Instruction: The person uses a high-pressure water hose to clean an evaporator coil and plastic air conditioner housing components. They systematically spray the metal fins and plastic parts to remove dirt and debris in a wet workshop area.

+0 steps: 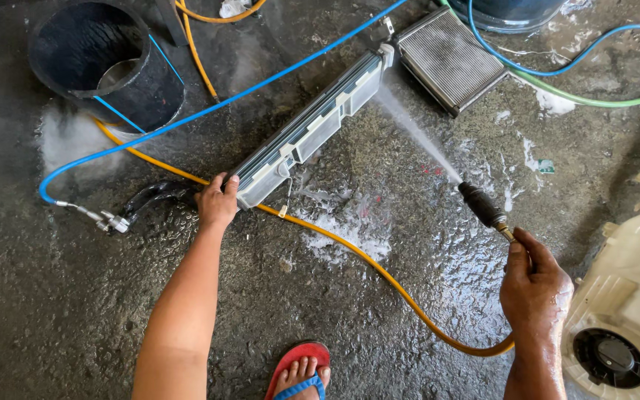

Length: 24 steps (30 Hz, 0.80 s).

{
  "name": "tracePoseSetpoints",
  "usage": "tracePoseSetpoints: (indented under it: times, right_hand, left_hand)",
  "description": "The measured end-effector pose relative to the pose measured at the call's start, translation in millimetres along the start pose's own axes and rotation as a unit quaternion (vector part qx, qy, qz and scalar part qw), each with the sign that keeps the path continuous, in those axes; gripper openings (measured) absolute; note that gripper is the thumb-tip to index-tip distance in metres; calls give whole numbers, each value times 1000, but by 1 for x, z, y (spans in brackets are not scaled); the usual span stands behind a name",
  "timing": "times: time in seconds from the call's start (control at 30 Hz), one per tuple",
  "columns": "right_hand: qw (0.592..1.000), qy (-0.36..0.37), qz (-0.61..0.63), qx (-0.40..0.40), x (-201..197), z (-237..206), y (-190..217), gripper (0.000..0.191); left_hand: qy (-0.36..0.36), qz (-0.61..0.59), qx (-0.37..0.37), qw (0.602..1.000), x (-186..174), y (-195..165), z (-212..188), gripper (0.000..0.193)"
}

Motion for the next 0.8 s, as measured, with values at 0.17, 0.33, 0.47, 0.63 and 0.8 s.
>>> tracePoseSetpoints:
  times: [0.17,0.33,0.47,0.63,0.8]
  right_hand:
    - [1000,4,-17,11,1,0,-11,28]
    - [999,20,-20,35,3,-2,-11,30]
    - [998,41,-21,37,6,-4,-6,31]
    - [995,67,-59,54,8,-10,3,32]
    - [993,80,-79,44,10,-14,21,33]
  left_hand:
    - [-5,1,5,1000,9,3,0,63]
    - [-9,13,14,1000,9,2,0,63]
    - [9,18,-15,1000,9,-3,-5,64]
    - [43,19,-65,997,9,-9,-15,67]
    - [39,26,-60,997,6,-12,-16,66]
Point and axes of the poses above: each hand's wrist, its own z-axis towards the middle knuckle, its own x-axis out of the palm, y = z × x, the point moved 6 cm from there along z, towards the middle knuckle, and after that the axes turned 7 degrees about -z, right-handed, at the moved point
